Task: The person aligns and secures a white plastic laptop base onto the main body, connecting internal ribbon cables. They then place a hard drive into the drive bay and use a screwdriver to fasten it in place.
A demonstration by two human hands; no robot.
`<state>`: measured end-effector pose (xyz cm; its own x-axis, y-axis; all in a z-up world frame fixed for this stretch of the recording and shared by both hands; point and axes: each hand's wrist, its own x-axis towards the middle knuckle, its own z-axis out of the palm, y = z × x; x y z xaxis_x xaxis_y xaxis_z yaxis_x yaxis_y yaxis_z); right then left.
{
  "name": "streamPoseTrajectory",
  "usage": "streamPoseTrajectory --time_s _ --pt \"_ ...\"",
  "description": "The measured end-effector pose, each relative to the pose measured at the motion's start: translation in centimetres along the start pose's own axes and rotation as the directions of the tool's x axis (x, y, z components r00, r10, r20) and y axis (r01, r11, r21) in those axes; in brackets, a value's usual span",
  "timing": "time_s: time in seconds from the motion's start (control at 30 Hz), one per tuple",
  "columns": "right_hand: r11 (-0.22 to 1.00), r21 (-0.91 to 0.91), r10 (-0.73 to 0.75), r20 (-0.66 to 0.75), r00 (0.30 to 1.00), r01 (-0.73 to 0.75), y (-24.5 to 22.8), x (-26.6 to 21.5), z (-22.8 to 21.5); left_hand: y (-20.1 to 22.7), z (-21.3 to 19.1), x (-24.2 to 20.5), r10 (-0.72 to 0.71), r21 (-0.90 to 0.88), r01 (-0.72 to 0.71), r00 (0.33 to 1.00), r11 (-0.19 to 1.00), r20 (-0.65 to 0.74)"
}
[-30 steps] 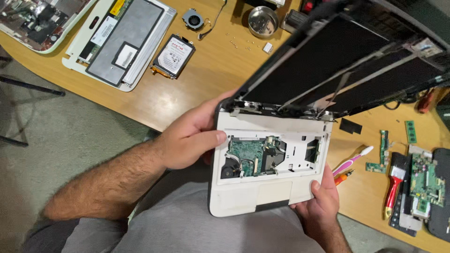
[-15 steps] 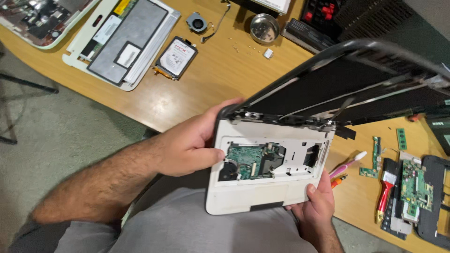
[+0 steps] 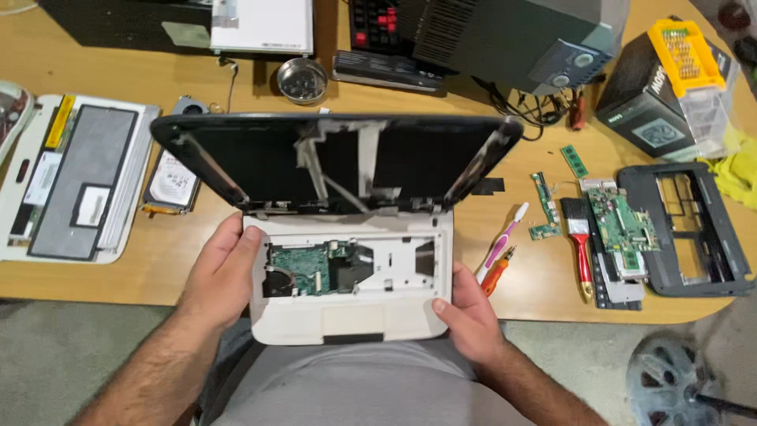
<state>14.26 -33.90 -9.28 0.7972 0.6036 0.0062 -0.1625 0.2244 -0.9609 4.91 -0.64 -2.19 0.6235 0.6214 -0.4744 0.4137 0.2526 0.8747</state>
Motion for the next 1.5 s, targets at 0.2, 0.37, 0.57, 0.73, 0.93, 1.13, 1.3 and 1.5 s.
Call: streamPoseTrajectory --time_s 0.2,0.37,0.57,0.73,0.93,1.13,1.3,1.5 --pt "0.985 -0.155 0.058 -0.107 0.993 -0.075 -3.8 1.1 2.0 -0.5 1.0 0.5 0.235 -0.105 -0.216 0.944 0.971 0.23" --pt "0.976 -0.13 0.147 -0.203 0.968 -0.176 -2.7 1.3 0.6 -0.8 1.7 1.0 0.287 -0.119 -0.265 0.93 0.957 0.232" --pt "0.956 -0.214 0.178 -0.12 0.977 -0.201 -4.8 2.8 0.9 -1.1 2.1 1.5 0.288 -0.079 -0.278 0.936 0.957 0.203" --pt "0.946 -0.32 0.074 0.043 0.996 -0.057 -7.7 3.8 2.2 -0.8 2.7 2.9 0.402 -0.131 -0.382 0.887 0.915 0.225" --pt "0.671 -0.702 0.263 -0.077 0.962 -0.239 -9.9 4.3 2.4 -0.2 3.4 3.3 0.371 -0.07 -0.365 0.9 0.929 0.229" --pt "0.532 -0.814 0.281 -0.089 0.956 -0.232 -9.5 4.3 2.5 -0.2 3.9 4.1 0.377 -0.023 -0.384 0.893 0.923 0.245" --pt "0.475 -0.879 0.133 0.032 0.991 -0.035 -7.3 3.5 1.4 0.1 4.6 3.8 0.378 0.017 -0.391 0.899 0.92 0.222" --pt "0.387 -0.918 0.054 0.12 0.991 0.09 -6.8 3.6 1.0 0.2 4.2 5.0 0.451 0.186 -0.498 0.859 0.847 0.243"
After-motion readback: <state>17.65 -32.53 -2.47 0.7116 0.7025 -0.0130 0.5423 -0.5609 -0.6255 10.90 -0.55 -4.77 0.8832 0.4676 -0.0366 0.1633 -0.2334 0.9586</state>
